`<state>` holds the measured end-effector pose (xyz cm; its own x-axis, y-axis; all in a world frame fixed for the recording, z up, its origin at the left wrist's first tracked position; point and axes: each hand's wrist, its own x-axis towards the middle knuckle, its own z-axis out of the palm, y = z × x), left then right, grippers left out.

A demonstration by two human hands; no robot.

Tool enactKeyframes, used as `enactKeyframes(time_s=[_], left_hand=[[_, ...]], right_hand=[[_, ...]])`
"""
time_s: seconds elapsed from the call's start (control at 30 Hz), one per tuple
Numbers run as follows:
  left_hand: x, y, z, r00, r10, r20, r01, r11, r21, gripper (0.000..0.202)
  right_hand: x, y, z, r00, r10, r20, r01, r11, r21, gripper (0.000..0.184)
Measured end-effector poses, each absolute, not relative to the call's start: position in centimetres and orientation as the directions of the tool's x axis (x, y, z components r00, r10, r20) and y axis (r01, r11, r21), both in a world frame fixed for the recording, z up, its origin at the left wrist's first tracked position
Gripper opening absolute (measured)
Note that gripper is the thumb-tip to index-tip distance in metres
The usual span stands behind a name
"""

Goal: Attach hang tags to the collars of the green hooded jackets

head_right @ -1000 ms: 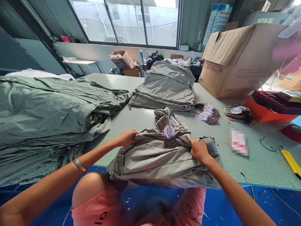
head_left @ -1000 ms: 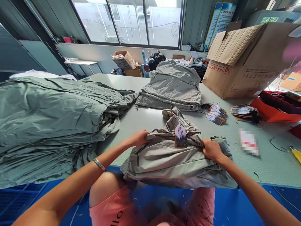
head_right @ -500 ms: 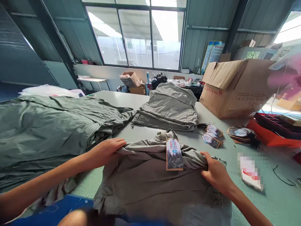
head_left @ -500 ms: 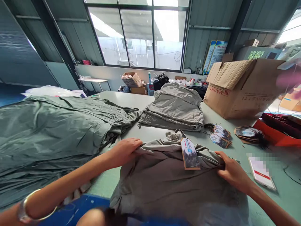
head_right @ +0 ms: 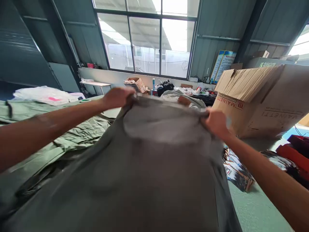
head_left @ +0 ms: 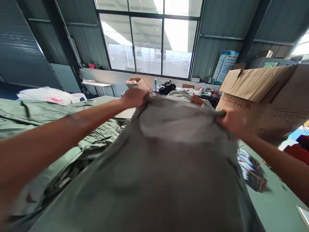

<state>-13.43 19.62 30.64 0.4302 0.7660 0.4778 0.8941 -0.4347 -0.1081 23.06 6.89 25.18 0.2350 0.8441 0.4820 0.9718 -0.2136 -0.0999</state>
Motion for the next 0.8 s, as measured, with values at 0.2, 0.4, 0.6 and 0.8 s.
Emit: enactKeyframes(time_s=[0.2, 0.4, 0.6, 0.8], left_hand=[[-9.1, 29.3, 31.6, 0.086, 0.557, 0.826, 0.895, -0.407, 0.182, 0.066], [-11.7, 28.4, 21.2, 0.372, 0.725, 0.579, 0.897, -0.442, -0.022, 0.047], [-15.1, 25.1, 16.5, 0.521, 0.842, 0.139, 0.853, -0.512, -0.101, 0.049], [-19.1, 19.7, 16.0, 0.545, 0.836, 0.062, 0.838, -0.544, -0.034, 0.032]], right_hand=[[22.5, 20.3, 29.6, 0.327, 0.626, 0.708, 0.941, -0.146, -0.305, 0.064], [21.1, 18.9, 18.2, 0.2, 0.942, 0.268, 0.979, -0.204, -0.013, 0.042], [20.2, 15.6, 15.9, 0.186, 0.982, -0.026, 0.976, -0.182, 0.121, 0.038], [16.2, 13.3, 16.9, 0.085, 0.99, -0.113, 0.987, -0.068, 0.143, 0.034]])
